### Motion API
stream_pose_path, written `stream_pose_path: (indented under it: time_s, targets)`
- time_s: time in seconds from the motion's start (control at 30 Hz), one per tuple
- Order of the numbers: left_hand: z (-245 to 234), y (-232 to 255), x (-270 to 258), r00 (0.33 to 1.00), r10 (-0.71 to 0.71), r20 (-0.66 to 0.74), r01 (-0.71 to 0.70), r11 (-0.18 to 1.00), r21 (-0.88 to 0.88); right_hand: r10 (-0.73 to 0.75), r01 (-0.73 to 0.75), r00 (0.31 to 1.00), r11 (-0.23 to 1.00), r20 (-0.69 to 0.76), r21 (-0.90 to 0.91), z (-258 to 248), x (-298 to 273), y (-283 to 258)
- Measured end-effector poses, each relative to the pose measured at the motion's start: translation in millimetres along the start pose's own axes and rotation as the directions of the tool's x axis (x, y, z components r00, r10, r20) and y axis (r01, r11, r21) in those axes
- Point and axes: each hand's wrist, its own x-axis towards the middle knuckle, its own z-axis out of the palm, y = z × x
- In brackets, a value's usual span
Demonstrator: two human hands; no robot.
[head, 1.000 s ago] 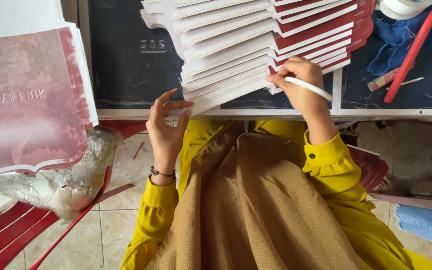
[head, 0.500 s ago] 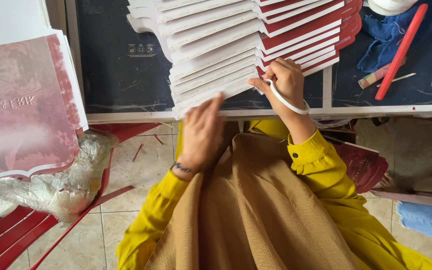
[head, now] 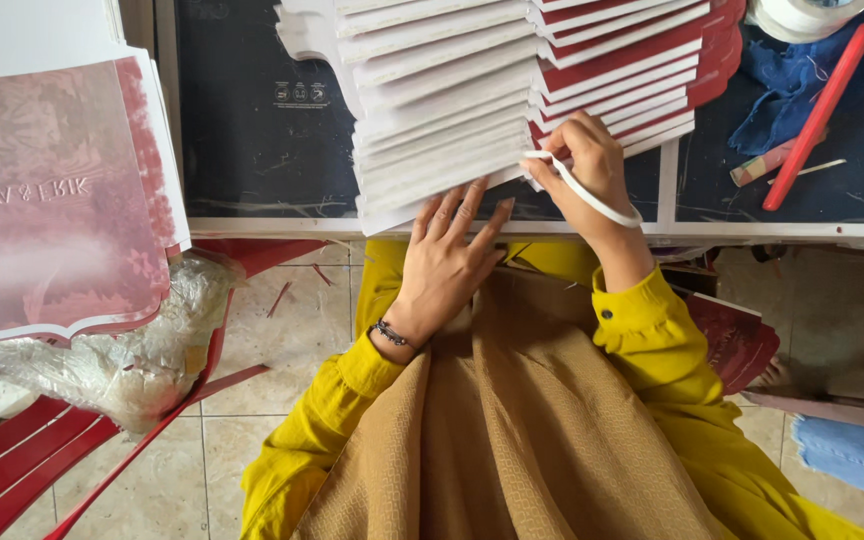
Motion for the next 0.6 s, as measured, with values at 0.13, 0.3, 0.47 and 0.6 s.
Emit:
stream_pose_path:
  time_s: [0.13, 0.3, 0.47, 0.6]
  targets:
    - [-9, 4, 10, 1.000, 0.007, 0.011, -0.007, 1.000, -0.027, 0.012, -0.011, 0.999, 1.000, 0.053, -0.019, -8, 5, -2]
    - [14, 4, 34, 0.996, -0.087, -0.016, 0.084, 0.986, -0.143, 0.086, -0.086, 0.996, 0.996, 0.032, 0.007, -12, 3, -11]
    - [32, 17, 41, 0.992, -0.114, 0.059, 0.109, 0.991, 0.076, 0.047, -0.048, 0.997, 0.999, -0.067, -0.020, 1, -9, 0]
    - [31, 18, 45, 0.997, -0.057, 0.049, 0.045, 0.976, 0.211, -0.039, -0.001, 0.978, 0.981, -0.205, -0.196, 18, -24, 23]
